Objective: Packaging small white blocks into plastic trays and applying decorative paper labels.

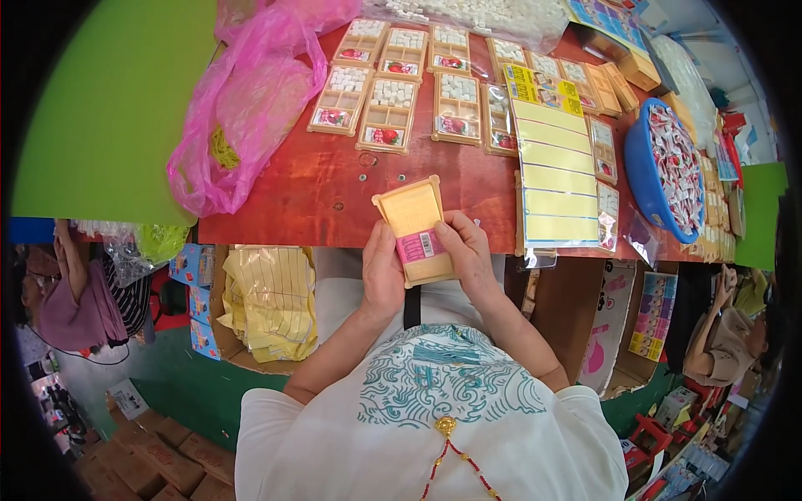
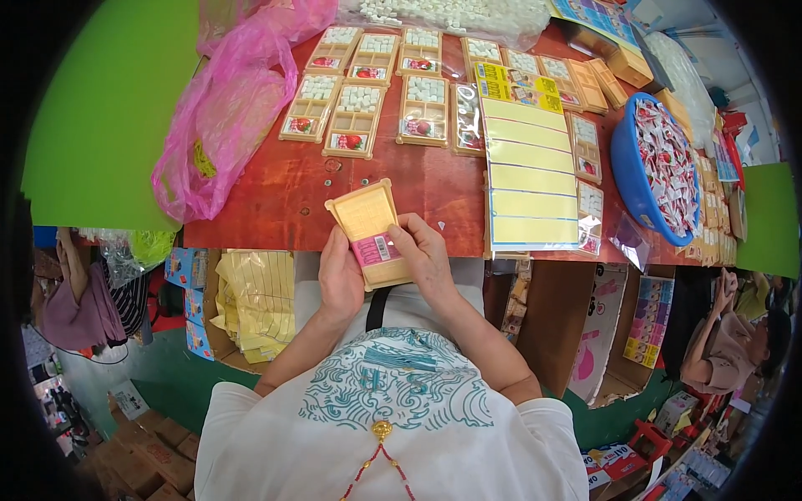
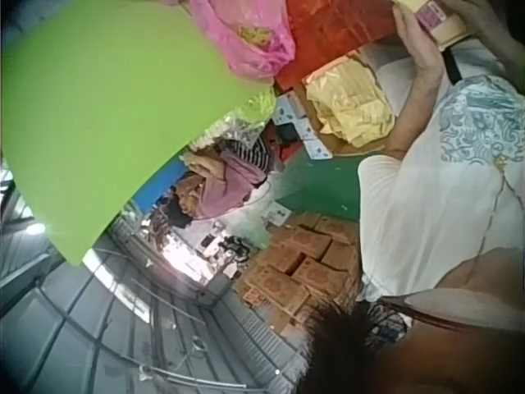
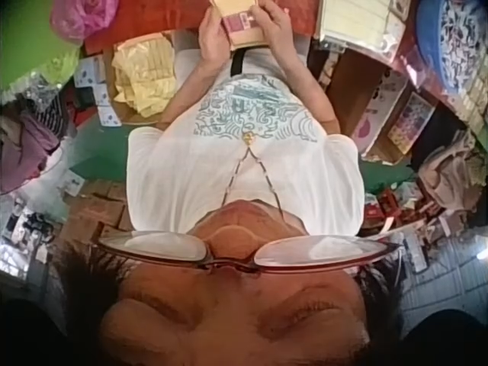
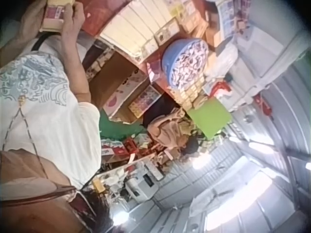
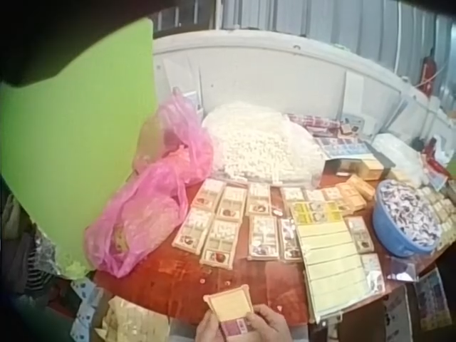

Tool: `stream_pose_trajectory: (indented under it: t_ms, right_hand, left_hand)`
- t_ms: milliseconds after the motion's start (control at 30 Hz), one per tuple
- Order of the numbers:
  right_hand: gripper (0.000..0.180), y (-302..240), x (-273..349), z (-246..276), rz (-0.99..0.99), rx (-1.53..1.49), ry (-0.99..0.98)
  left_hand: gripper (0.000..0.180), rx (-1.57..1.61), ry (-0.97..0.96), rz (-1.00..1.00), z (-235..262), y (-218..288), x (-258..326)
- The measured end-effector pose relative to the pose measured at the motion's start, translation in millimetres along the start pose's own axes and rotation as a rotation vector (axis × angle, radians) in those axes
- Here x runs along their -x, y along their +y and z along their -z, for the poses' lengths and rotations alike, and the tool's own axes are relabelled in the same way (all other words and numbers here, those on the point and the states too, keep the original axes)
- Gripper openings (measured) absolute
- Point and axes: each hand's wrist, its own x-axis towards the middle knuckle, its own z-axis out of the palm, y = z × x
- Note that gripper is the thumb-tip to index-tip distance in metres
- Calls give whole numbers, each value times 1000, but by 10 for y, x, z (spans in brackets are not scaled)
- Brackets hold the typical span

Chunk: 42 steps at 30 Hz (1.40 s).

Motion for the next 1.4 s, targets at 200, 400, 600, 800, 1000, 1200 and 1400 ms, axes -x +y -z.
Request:
stream_pose_trajectory:
  t_ms: [200,400,600,800,1000,1200,1400]
  right_hand:
    - [19,33,25,49,-41,-242,39]
    - [24,-14,182,64,43,-136,-41]
    - [36,-320,352,22,397,381,128]
    - [44,-383,495,53,579,415,-78]
    - [34,-275,518,186,443,504,200]
    - [25,-11,717,448,193,70,184]
    - [23,103,1261,903,170,-4,258]
  left_hand:
    - [26,-183,-8,85,17,-51,42]
    - [30,-224,-42,60,60,-91,70]
    - [52,-286,-185,-63,-225,6,178]
    - [66,340,-297,305,-90,73,157]
    - [57,252,-395,401,-59,-114,147]
    - [48,-275,-437,392,-122,-233,136]
    - [31,-657,-687,485,-486,-536,183]
